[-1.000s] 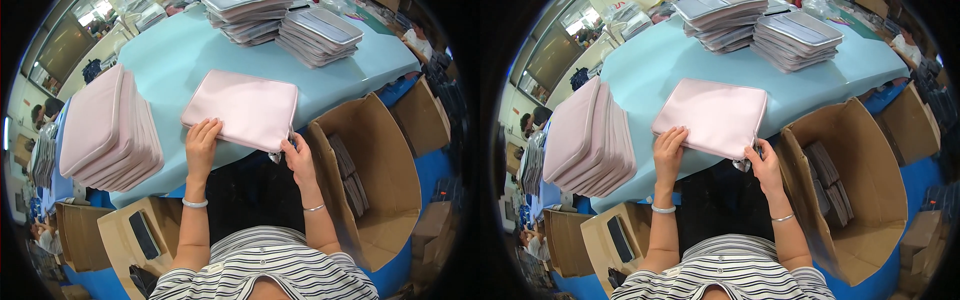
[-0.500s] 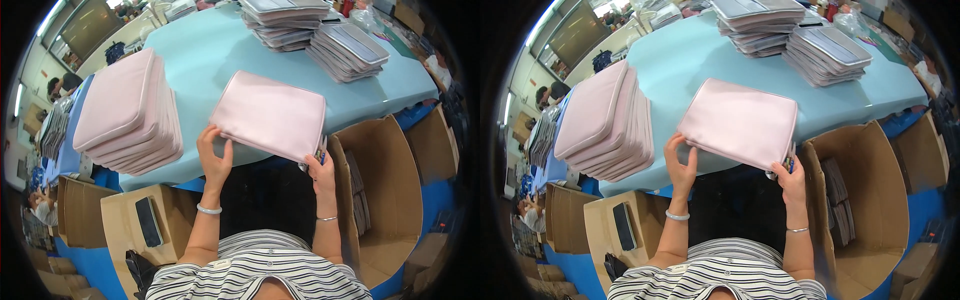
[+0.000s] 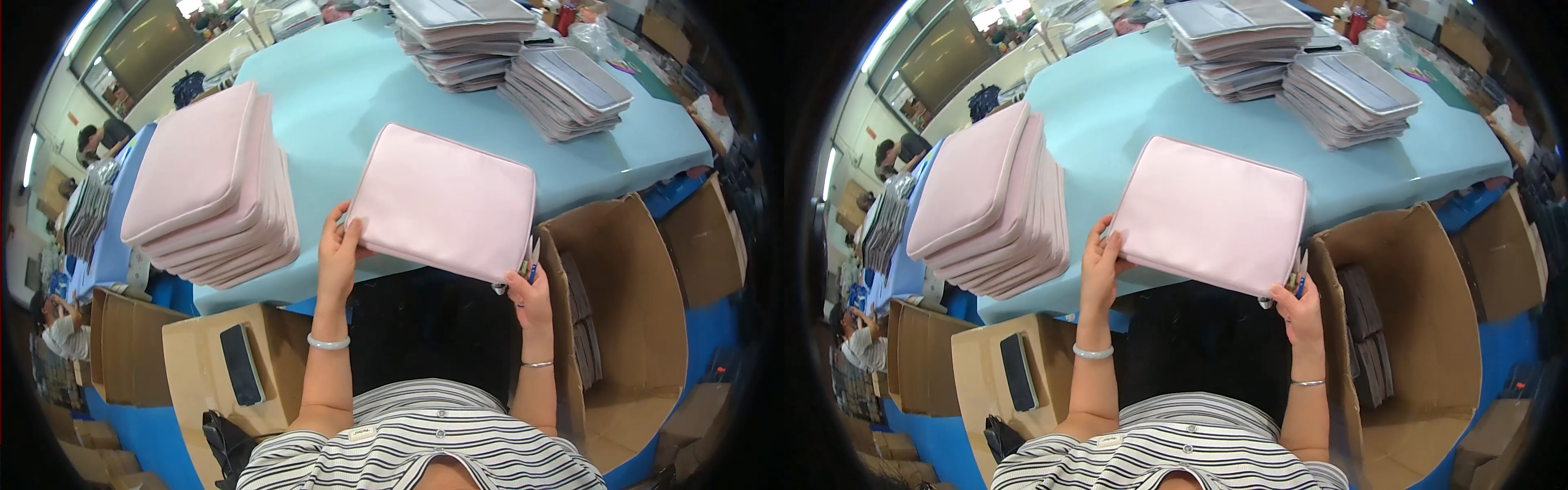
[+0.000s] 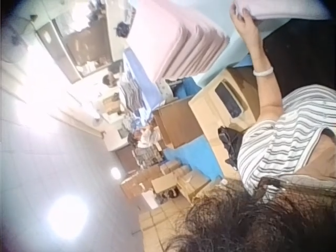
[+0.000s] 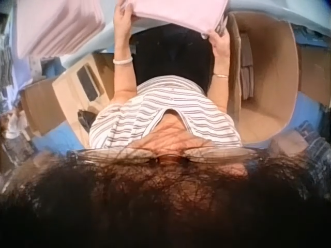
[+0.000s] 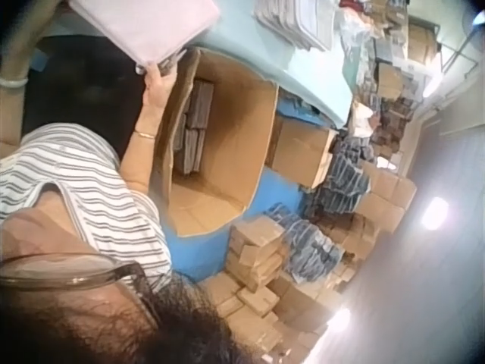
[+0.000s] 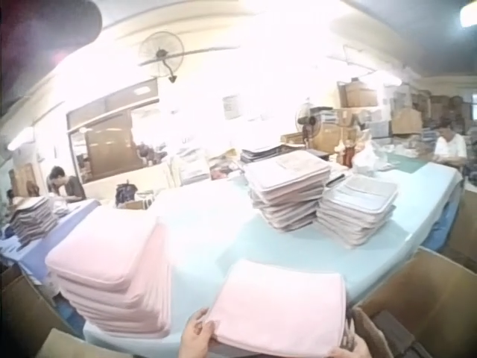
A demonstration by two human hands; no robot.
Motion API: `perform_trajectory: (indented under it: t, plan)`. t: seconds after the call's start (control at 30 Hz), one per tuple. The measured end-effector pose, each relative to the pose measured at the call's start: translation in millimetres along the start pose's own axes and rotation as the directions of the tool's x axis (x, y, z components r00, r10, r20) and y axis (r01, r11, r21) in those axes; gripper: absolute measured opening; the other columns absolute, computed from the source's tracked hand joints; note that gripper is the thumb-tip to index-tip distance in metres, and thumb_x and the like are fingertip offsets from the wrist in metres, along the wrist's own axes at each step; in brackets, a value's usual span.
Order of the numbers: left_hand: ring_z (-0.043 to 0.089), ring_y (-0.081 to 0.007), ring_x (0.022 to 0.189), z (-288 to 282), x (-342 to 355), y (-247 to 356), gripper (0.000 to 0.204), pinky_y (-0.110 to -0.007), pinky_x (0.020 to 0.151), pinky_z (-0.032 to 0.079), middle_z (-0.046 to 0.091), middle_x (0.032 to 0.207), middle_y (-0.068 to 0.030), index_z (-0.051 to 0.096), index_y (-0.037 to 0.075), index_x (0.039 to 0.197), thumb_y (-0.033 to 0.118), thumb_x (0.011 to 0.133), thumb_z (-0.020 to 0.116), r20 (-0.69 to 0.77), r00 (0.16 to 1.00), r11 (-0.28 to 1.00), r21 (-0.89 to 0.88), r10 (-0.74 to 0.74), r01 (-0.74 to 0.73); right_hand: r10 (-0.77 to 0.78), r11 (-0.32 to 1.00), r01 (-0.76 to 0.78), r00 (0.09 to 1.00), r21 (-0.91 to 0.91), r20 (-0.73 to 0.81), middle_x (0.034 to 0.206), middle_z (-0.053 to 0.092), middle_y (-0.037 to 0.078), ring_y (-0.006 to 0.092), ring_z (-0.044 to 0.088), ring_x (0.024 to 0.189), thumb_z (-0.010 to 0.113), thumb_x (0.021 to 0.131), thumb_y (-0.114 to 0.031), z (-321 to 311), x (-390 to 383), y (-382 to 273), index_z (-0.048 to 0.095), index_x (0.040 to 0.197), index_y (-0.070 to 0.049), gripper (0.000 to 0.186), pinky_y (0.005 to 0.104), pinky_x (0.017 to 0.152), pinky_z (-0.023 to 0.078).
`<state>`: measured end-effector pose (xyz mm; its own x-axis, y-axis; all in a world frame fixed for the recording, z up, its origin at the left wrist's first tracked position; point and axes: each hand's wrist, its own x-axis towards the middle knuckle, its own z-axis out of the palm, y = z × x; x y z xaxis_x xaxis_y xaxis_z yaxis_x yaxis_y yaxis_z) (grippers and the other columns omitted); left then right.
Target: Inspecting zippered pouches and trimming loose threads with small nippers.
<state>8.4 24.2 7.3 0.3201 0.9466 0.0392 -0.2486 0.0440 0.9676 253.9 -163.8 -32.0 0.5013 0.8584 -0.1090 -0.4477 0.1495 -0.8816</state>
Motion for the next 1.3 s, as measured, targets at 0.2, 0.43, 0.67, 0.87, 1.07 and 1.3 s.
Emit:
perform_trajectory:
  t: [0.2,0.43,0.67,0.87,1.07,1.3]
  plan:
    - [0.065,-0.0177,0.089,-6.3,-1.4,6.7,0.046,-0.028,0.064,0.058,0.061,0.108,-0.013,0.034,0.002,0.133,0.017,0.094,0.053,0.037,0.998,0.994,-0.098,-0.05,0.053,-0.042,0.998,0.039,0.998,0.057,0.053,0.075,0.054,-0.004,0.0005,0.04,0.052,0.071,0.078,-0.003,2.0,-2.0,1.6,0.054,0.107,-0.001,0.034,0.0149,0.043,0.026]
    - [0.064,-0.0151,0.081,-6.5,4.4,4.4,0.042,-0.026,0.061,0.058,0.06,0.106,-0.0116,0.038,0.001,0.13,0.018,0.095,0.052,-0.034,0.998,0.996,-0.077,-0.056,0.054,-0.045,0.991,0.039,0.998,0.127,0.048,0.078,0.053,-0.004,0.0004,0.04,0.054,0.068,0.084,-0.011,10.0,-2.4,-9.5,0.052,0.119,-0.001,0.04,0.0151,0.045,0.027]
    - [0.063,-0.0151,0.08,-3.0,5.0,5.4,0.038,-0.026,0.062,0.058,0.06,0.104,-0.0114,0.04,0.001,0.128,0.018,0.096,0.05,-0.069,0.996,0.998,-0.037,-0.053,0.05,-0.014,0.979,0.004,0.999,0.205,0.048,0.078,0.051,-0.002,0.0012,0.035,0.051,0.058,0.093,-0.019,3.2,-3.6,-4.0,0.05,0.126,-0.001,0.038,0.0164,0.044,0.027]
    - [0.063,-0.015,0.079,-6.9,7.5,0.9,0.037,-0.026,0.062,0.058,0.06,0.103,-0.0116,0.04,0.001,0.127,0.017,0.095,0.05,-0.065,0.996,0.998,-0.023,-0.056,0.055,0.002,0.977,-0.008,1.0,0.211,0.028,0.071,0.046,-0.003,0.0025,0.035,0.049,0.055,0.094,-0.017,6.9,-4.9,-8.1,0.05,0.125,-0.001,0.036,0.0165,0.043,0.027]
    - [0.064,-0.0151,0.079,-7.3,7.5,3.1,0.04,-0.025,0.061,0.058,0.06,0.104,-0.0112,0.038,0.002,0.128,0.018,0.095,0.052,-0.03,0.998,0.998,-0.023,-0.051,0.05,0.006,0.984,-0.008,1.0,0.176,0.015,0.074,0.049,-0.003,0.0017,0.035,0.05,0.061,0.091,-0.019,4.5,-5.6,-7.3,0.051,0.124,-0.001,0.039,0.0166,0.043,0.027]
    - [0.057,-0.0165,0.103,-5.6,-0.9,3.9,0.046,-0.033,0.085,0.05,0.056,0.117,-0.0077,0.035,0.005,0.135,0.017,0.094,0.053,0.04,0.997,0.987,-0.143,-0.065,0.07,0.009,0.999,-0.009,1.0,0.044,-0.001,0.074,0.049,-0.006,0.0006,0.035,0.052,0.066,0.081,-0.004,-2.9,-6.5,-3.4,0.053,0.121,-0.002,0.042,0.0163,0.042,0.023]
